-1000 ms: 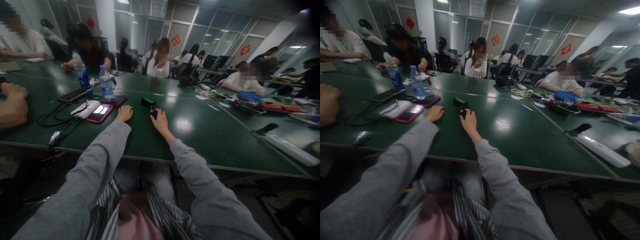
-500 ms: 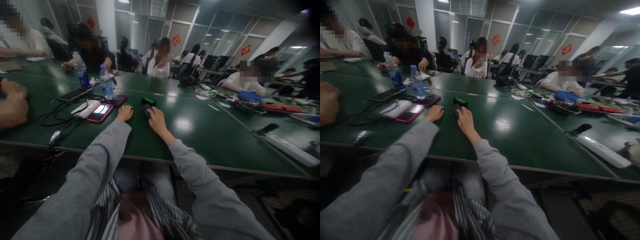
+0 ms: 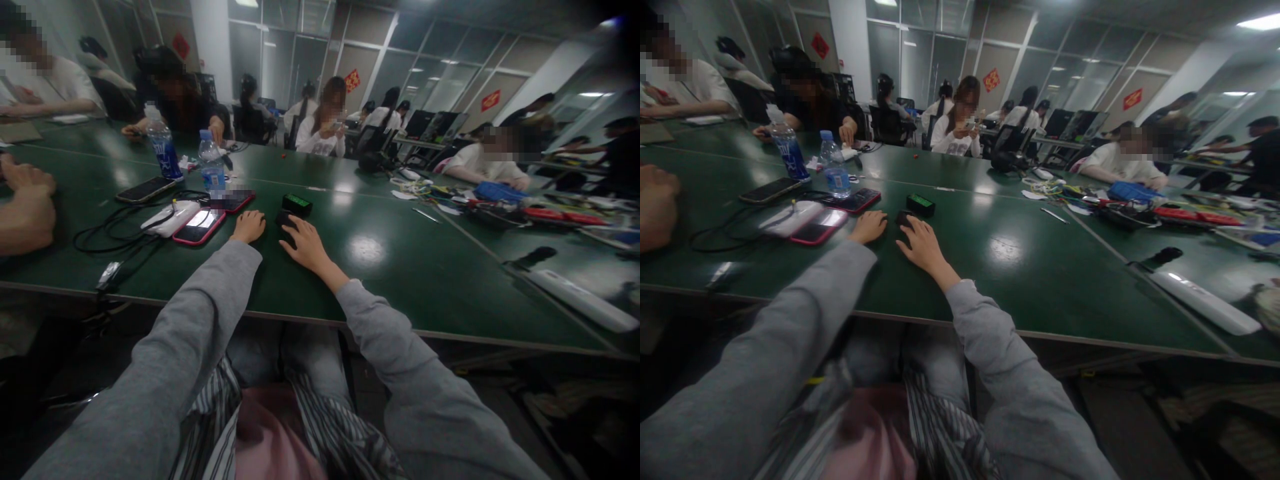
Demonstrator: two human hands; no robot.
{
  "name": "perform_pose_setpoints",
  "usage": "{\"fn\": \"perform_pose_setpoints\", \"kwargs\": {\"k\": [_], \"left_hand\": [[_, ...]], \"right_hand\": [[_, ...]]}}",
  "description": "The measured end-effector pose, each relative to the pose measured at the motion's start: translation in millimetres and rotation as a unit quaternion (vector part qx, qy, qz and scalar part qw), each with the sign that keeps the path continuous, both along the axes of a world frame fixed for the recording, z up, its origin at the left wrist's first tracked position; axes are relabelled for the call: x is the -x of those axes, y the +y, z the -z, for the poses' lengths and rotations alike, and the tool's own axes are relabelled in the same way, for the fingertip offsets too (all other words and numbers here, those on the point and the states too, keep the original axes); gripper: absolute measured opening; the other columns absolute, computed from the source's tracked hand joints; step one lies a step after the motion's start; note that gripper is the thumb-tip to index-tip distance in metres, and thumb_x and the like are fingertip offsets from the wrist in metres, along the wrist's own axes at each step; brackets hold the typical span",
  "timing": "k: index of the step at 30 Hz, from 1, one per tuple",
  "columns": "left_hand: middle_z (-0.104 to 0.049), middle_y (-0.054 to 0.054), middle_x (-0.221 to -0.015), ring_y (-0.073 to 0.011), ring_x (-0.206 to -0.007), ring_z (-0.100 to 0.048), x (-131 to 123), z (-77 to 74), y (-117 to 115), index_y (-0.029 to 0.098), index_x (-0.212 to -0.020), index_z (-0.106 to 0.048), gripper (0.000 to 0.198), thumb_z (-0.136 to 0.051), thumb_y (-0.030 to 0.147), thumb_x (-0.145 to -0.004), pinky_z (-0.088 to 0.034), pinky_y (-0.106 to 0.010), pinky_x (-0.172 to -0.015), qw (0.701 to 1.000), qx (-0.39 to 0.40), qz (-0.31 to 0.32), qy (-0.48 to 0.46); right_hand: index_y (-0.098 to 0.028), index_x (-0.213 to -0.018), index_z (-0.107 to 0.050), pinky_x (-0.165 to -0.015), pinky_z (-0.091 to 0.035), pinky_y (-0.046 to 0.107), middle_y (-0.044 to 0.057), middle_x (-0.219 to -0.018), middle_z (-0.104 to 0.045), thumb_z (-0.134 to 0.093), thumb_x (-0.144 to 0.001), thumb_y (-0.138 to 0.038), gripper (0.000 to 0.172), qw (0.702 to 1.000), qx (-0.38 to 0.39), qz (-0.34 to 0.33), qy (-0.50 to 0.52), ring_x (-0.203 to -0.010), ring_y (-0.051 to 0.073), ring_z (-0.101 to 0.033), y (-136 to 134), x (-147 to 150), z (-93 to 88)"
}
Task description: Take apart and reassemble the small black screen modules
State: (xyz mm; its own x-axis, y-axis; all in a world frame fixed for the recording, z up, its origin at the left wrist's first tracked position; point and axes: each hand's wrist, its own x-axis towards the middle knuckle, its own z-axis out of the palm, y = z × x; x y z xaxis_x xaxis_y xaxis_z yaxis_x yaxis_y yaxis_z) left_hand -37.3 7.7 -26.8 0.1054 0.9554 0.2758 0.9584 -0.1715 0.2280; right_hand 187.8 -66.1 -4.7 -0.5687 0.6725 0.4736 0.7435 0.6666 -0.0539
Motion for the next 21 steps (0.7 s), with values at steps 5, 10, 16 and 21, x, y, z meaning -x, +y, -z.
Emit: {"fn": "perform_pose_setpoints", "kwargs": {"k": [5,10,16,21], "left_hand": [[-0.050,-0.010,-0.159,-0.0301,-0.146,-0.042,-0.1,-1.8,-2.1,0.022,-0.147,-0.055,0.047,-0.035,0.034,-0.106,-0.034,-0.050,-0.120,1.000,0.006,0.000,0.004],[-0.050,-0.010,-0.158,-0.0302,-0.145,-0.042,-1.4,-3.2,-2.2,0.024,-0.146,-0.055,0.046,-0.036,0.034,-0.105,-0.035,-0.051,-0.120,1.000,0.010,-0.003,0.003],[-0.051,-0.009,-0.158,-0.0299,-0.145,-0.042,-1.5,-2.9,-0.5,0.024,-0.145,-0.056,0.046,-0.037,0.035,-0.105,-0.035,-0.051,-0.120,1.000,0.014,-0.008,-0.002],[-0.052,-0.009,-0.157,-0.0297,-0.144,-0.043,-0.8,-2.8,-0.2,0.024,-0.144,-0.057,0.045,-0.038,0.035,-0.105,-0.036,-0.050,-0.120,1.000,0.006,-0.005,-0.003]], "right_hand": [[-0.021,-0.148,-0.055,-0.126,-0.029,0.049,0.010,-0.162,-0.041,-0.048,-0.105,-0.032,0.045,0.999,0.011,-0.030,-0.011,-0.152,0.025,-0.033,-6.3,4.4,-4.6],[-0.023,-0.162,-0.033,-0.114,-0.043,0.055,0.018,-0.157,-0.039,-0.055,-0.101,-0.037,0.066,0.995,0.054,0.064,0.055,-0.144,0.035,-0.042,0.8,3.1,3.3],[-0.021,-0.162,-0.031,-0.106,-0.053,0.045,0.017,-0.143,-0.044,-0.046,-0.103,-0.032,0.062,0.988,0.062,0.051,0.134,-0.126,0.028,-0.056,7.7,-0.5,4.4],[-0.021,-0.163,-0.028,-0.109,-0.050,0.048,0.018,-0.146,-0.041,-0.041,-0.104,-0.031,0.061,0.968,0.006,0.139,0.209,-0.131,0.028,-0.052,13.8,-14.7,-1.2]]}}
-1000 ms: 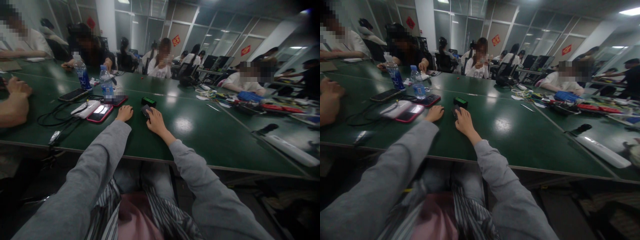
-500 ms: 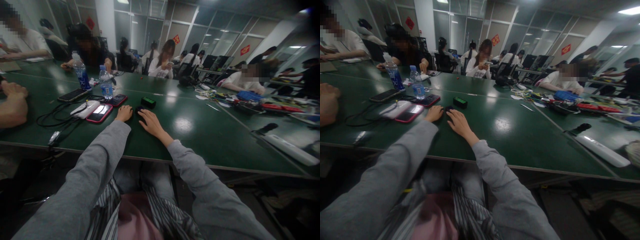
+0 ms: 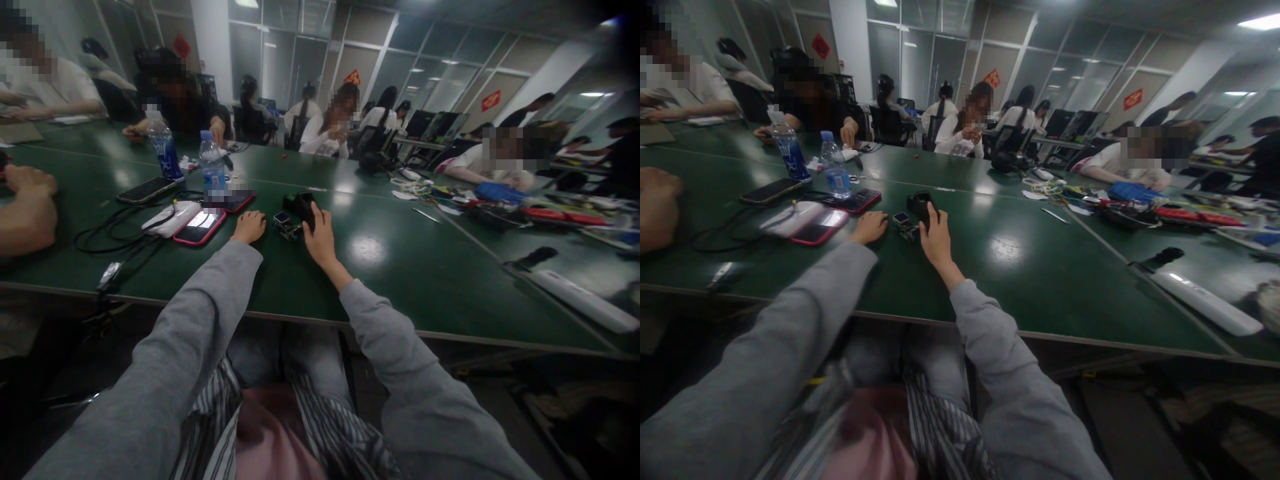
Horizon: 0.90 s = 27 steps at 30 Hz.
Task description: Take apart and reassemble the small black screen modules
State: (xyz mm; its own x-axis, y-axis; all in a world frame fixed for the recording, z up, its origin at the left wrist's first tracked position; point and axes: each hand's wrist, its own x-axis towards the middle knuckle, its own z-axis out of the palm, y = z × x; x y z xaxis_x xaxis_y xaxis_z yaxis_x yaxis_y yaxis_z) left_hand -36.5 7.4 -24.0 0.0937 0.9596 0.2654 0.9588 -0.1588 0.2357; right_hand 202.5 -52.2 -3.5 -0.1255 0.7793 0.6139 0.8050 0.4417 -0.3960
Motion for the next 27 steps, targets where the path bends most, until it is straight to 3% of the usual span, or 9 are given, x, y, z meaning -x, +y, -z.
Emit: {"fn": "perform_pose_setpoints", "kwargs": {"k": [4,7,11,14,18,22,27], "left_hand": [[-0.051,-0.009,-0.157,-0.0297,-0.145,-0.043,-0.2,-1.4,-1.7,0.025,-0.145,-0.057,0.045,-0.038,0.034,-0.105,-0.036,-0.051,-0.120,1.000,0.003,0.000,0.001],[-0.051,-0.010,-0.158,-0.0298,-0.145,-0.042,-0.3,-2.3,-2.6,0.024,-0.145,-0.056,0.046,-0.037,0.035,-0.105,-0.035,-0.051,-0.120,1.000,0.004,0.004,-0.002],[-0.050,-0.009,-0.159,-0.0297,-0.146,-0.041,-0.3,-2.0,-1.6,0.026,-0.145,-0.056,0.045,-0.038,0.035,-0.105,-0.034,-0.052,-0.121,1.000,0.012,0.000,-0.008],[-0.051,-0.009,-0.157,-0.0296,-0.146,-0.042,0.1,0.1,-0.3,0.026,-0.145,-0.056,0.045,-0.038,0.035,-0.105,-0.034,-0.051,-0.120,1.000,0.005,0.001,-0.010],[-0.052,-0.010,-0.156,-0.0302,-0.145,-0.043,0.4,2.3,0.2,0.023,-0.145,-0.057,0.046,-0.037,0.035,-0.105,-0.036,-0.051,-0.119,1.000,-0.004,0.004,-0.007],[-0.052,-0.009,-0.157,-0.0298,-0.145,-0.043,-0.6,0.8,-1.4,0.024,-0.145,-0.057,0.045,-0.038,0.034,-0.105,-0.035,-0.051,-0.120,1.000,-0.002,-0.001,-0.002],[-0.053,-0.009,-0.156,-0.0295,-0.145,-0.043,-2.0,-0.3,-2.8,0.025,-0.145,-0.057,0.045,-0.037,0.034,-0.105,-0.035,-0.050,-0.120,1.000,-0.007,0.000,-0.003]], "right_hand": [[-0.011,-0.156,-0.041,-0.106,-0.051,0.049,0.022,-0.140,-0.047,-0.045,-0.101,-0.028,0.058,0.997,0.071,0.016,-0.034,-0.124,0.031,-0.056,11.1,-10.8,10.9],[-0.010,-0.152,-0.047,-0.107,-0.049,0.053,0.023,-0.138,-0.050,-0.040,-0.105,-0.036,0.054,0.993,0.093,0.027,-0.061,-0.128,0.034,-0.053,15.3,-12.4,16.0],[-0.020,-0.157,-0.044,-0.117,-0.037,0.057,0.019,-0.158,-0.037,-0.035,-0.108,-0.047,0.057,0.995,0.026,0.064,-0.065,-0.147,0.035,-0.034,9.0,-9.6,10.1],[-0.028,-0.161,-0.037,-0.125,-0.023,0.059,0.010,-0.169,-0.025,-0.039,-0.108,-0.049,0.057,0.992,-0.024,0.012,-0.122,-0.156,0.031,-0.019,1.0,-3.8,6.6],[-0.032,-0.161,-0.037,-0.124,-0.013,0.068,0.007,-0.161,-0.044,-0.042,-0.107,-0.047,0.056,0.974,0.037,-0.059,-0.213,-0.156,0.034,-0.019,3.8,10.8,10.5],[-0.029,-0.162,-0.036,-0.121,-0.015,0.072,0.011,-0.151,-0.055,-0.042,-0.107,-0.045,0.057,0.975,0.075,-0.012,-0.207,-0.153,0.039,-0.025,28.6,27.2,10.1],[-0.021,-0.162,-0.036,-0.119,-0.013,0.075,0.017,-0.148,-0.056,-0.039,-0.108,-0.044,0.059,0.975,0.105,0.036,-0.191,-0.152,0.042,-0.025,51.4,40.9,6.1]]}}
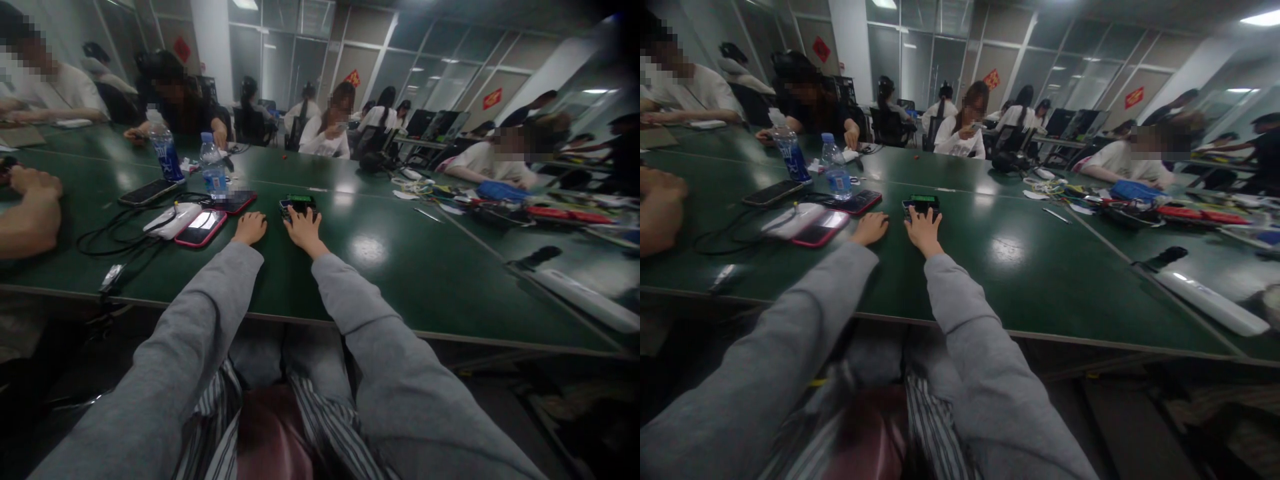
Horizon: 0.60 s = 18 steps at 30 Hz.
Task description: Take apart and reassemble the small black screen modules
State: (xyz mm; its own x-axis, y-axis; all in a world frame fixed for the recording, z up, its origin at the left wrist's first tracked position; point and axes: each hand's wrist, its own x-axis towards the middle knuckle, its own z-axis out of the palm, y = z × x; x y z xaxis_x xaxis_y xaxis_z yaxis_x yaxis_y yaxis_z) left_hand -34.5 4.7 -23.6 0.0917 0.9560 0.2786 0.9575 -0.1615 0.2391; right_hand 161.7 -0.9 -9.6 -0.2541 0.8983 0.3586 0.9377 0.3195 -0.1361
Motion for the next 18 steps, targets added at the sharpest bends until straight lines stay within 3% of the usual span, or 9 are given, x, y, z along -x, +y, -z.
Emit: {"fn": "perform_pose_setpoints", "kwargs": {"k": [5,8,11,14,18], "left_hand": [[-0.053,-0.010,-0.156,-0.0300,-0.145,-0.043,0.4,0.5,0.1,0.022,-0.145,-0.057,0.046,-0.037,0.034,-0.105,-0.035,-0.050,-0.120,1.000,-0.001,0.002,-0.003],[-0.052,-0.011,-0.157,-0.0307,-0.145,-0.043,1.3,-0.4,0.2,0.020,-0.145,-0.057,0.046,-0.038,0.033,-0.105,-0.036,-0.051,-0.120,1.000,0.005,0.007,-0.006],[-0.051,-0.011,-0.158,-0.0313,-0.146,-0.042,1.9,-2.0,-0.4,0.020,-0.146,-0.057,0.047,-0.037,0.034,-0.105,-0.035,-0.051,-0.121,1.000,0.008,0.007,-0.008],[-0.052,-0.010,-0.157,-0.0299,-0.146,-0.043,1.7,-3.7,-1.7,0.023,-0.145,-0.057,0.046,-0.037,0.034,-0.106,-0.035,-0.051,-0.121,1.000,0.006,0.006,-0.008],[-0.051,-0.012,-0.157,-0.0294,-0.145,-0.044,1.1,-4.6,-1.7,0.020,-0.145,-0.057,0.046,-0.037,0.033,-0.105,-0.036,-0.051,-0.121,1.000,0.000,0.006,-0.005]], "right_hand": [[-0.027,-0.163,-0.034,-0.120,-0.021,0.067,0.014,-0.165,-0.033,-0.038,-0.107,-0.043,0.058,0.994,-0.098,-0.008,0.048,-0.153,0.037,-0.023,-15.3,2.7,3.5],[-0.027,-0.163,-0.033,-0.121,-0.024,0.061,0.012,-0.165,-0.034,-0.031,-0.108,-0.041,0.057,0.986,-0.143,0.008,0.086,-0.153,0.033,-0.023,-13.2,-6.4,-2.4],[-0.024,-0.161,-0.037,-0.119,-0.029,0.059,0.011,-0.162,-0.039,-0.029,-0.106,-0.032,0.056,0.982,-0.136,0.030,0.131,-0.151,0.031,-0.030,17.5,-21.6,-18.2],[-0.018,-0.159,-0.041,-0.118,-0.035,0.057,0.013,-0.159,-0.045,-0.029,-0.101,-0.019,0.059,0.984,-0.075,0.009,0.163,-0.147,0.028,-0.039,64.0,-35.6,-40.7],[-0.015,-0.147,-0.057,-0.113,-0.043,0.055,0.015,-0.141,-0.063,-0.034,-0.104,-0.034,0.051,0.989,-0.010,-0.050,0.142,-0.132,0.028,-0.056,105.4,-49.1,-61.8]]}}
